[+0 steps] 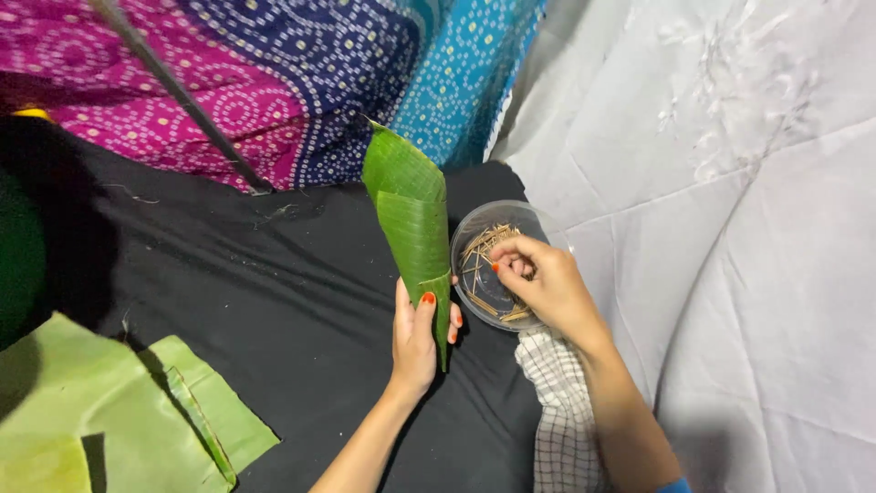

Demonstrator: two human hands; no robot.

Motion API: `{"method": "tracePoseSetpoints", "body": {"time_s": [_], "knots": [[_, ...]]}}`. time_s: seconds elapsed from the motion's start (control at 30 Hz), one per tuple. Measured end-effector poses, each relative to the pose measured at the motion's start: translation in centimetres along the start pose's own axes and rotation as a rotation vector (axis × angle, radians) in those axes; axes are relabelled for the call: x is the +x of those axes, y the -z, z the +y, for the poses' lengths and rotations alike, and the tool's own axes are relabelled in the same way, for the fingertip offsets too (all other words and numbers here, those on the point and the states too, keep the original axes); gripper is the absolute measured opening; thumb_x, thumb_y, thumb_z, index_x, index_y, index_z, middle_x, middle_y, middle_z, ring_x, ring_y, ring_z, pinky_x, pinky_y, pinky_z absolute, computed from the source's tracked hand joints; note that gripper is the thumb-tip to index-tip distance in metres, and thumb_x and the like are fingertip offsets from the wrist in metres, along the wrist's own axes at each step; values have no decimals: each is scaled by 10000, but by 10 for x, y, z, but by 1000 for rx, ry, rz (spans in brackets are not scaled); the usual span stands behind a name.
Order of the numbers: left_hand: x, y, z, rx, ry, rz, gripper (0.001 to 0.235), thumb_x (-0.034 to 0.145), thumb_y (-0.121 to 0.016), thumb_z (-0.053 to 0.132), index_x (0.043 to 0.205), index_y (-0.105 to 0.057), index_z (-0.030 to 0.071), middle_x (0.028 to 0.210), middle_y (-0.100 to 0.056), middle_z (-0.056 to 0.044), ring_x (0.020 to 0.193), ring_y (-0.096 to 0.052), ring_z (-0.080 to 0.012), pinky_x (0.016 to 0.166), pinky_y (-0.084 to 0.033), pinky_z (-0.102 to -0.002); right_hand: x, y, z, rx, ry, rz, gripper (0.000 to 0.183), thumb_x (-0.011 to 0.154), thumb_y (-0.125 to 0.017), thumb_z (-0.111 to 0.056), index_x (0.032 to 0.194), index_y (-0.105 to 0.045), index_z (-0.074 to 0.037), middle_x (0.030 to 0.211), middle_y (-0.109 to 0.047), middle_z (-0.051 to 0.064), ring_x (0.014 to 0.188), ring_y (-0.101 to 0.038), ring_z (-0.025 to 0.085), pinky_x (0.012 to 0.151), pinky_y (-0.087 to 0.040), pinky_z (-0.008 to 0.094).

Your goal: Wiping banana leaves with a cloth, folding them into conical shapes, and securing them with small wooden sticks.

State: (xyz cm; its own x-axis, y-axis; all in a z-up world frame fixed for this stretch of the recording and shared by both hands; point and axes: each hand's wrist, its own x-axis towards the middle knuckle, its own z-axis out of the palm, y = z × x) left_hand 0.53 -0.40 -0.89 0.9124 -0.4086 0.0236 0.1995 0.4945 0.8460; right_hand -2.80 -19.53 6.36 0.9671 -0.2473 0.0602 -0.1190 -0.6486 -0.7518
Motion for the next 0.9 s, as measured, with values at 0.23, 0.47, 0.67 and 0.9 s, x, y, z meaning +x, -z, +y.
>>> {"method": "tracePoseSetpoints", "body": {"time_s": [0.23, 0.47, 0.67, 0.9], "knots": [[-25, 6, 41, -76, -19, -13, 433, 1058, -351, 246, 1439, -351, 40, 1171, -610, -202, 625, -597, -183, 440, -507, -269, -31, 0, -47, 212, 44, -2, 234, 877, -743, -45, 1100, -792, -101, 865, -776, 52, 814, -667, 111, 755, -554, 249], [-105, 57, 85, -45, -22, -10, 497, 1050, -374, 225, 1515, -306, 64, 1150, -598, -230, 545, -564, -181, 307, -440, -228, -97, -79, -101, 820, 188, -68, 109, 884, -729, 15, 873, -621, 9, 920, -780, 247, 833, -776, 261, 764, -628, 342], [-175, 104, 88, -57, -93, 96, 523, 1035, -368, 192, 1540, -291, 77, 1136, -587, -252, 540, -541, -186, 296, -437, -232, -141, -153, -133, 867, 295, -93, 154, 847, -750, 82, 784, -611, 56, 893, -764, 302, 801, -780, 292, 747, -636, 374], [-226, 132, 83, -44, -101, 148, 559, 978, -364, 110, 1533, -296, 88, 1267, -574, -244, 600, -542, -168, 341, -451, -216, -182, -201, -143, 828, 381, -45, 138, 846, -752, 95, 802, -629, 49, 859, -751, 248, 860, -773, 283, 798, -622, 379]]}}
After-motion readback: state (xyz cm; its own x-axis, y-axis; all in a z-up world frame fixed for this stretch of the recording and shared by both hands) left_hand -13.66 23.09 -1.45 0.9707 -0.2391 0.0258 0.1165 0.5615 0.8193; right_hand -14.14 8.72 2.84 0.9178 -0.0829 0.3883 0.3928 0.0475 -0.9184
